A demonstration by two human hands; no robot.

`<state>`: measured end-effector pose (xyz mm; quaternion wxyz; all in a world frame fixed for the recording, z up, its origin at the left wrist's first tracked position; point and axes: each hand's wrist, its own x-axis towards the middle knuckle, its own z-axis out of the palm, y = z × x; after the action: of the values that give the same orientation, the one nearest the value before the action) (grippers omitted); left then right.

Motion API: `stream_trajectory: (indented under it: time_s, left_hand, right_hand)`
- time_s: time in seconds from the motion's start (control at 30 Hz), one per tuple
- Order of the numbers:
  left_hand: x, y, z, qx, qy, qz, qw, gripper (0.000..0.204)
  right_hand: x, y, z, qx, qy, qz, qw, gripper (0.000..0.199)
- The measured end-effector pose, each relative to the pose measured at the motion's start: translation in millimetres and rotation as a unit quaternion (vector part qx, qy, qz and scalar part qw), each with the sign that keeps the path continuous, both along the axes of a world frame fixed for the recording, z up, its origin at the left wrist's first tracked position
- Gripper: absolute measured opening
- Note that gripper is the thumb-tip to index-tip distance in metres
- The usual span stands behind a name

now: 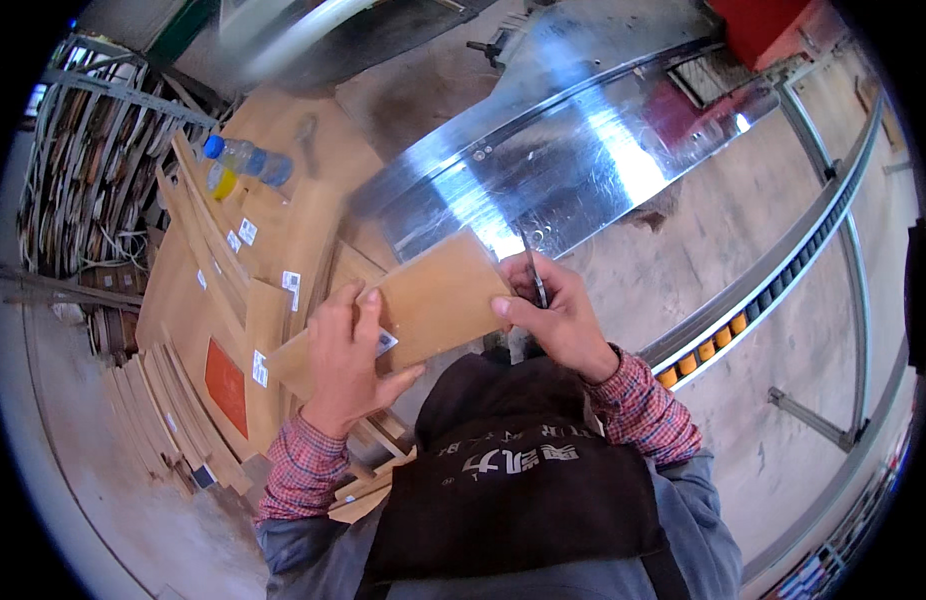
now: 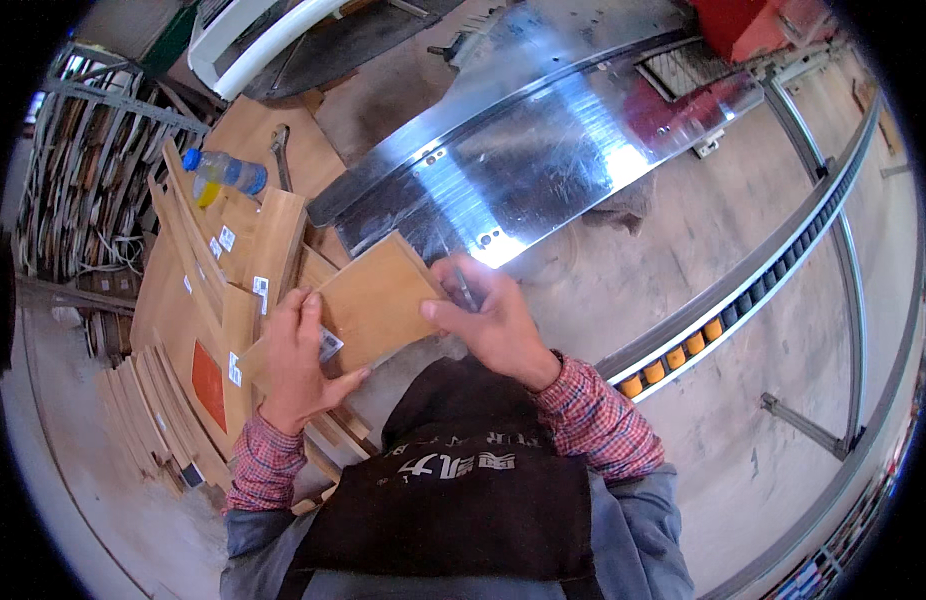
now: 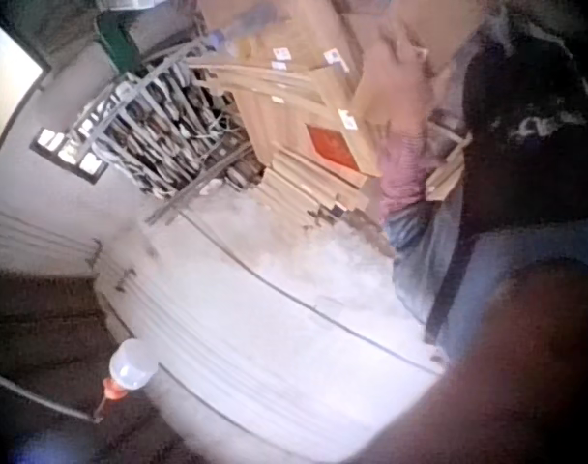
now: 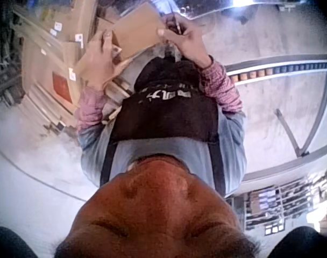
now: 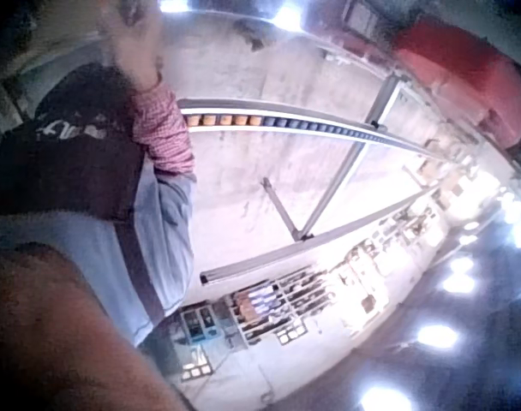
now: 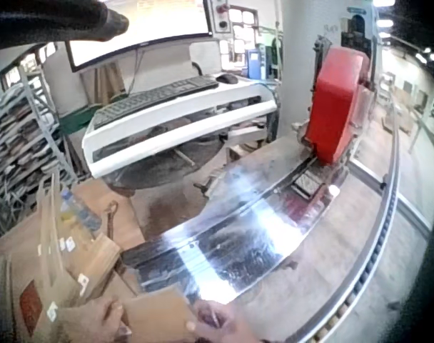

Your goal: The person repeatedly picks up rectangular wooden boards from a pile, uses a utility knife to shave thin strips from the edges, and places the boards back on the pile. The process is repeated for several boards throughout the clip.

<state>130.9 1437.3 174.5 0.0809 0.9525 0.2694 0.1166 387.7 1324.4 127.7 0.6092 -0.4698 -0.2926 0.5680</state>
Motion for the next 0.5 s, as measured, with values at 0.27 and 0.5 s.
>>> stream_trajectory:
  time_s: [0.27,0.5]
  left_hand:
    - [120.4,105.0,105.2,-0.547,0.145,0.003,0.824,0.067]
    - [64.0,-73.0,5.7,-0.641,0.233,-0.094,0.726,0.046]
  right_hand:
    - [91.2,22.6,84.3,0.051,-0.116,0.015,0.992,0.031]
    - [18.6,-183.9,-22.9,0.065,-0.098,-0.022,0.993,0.03]
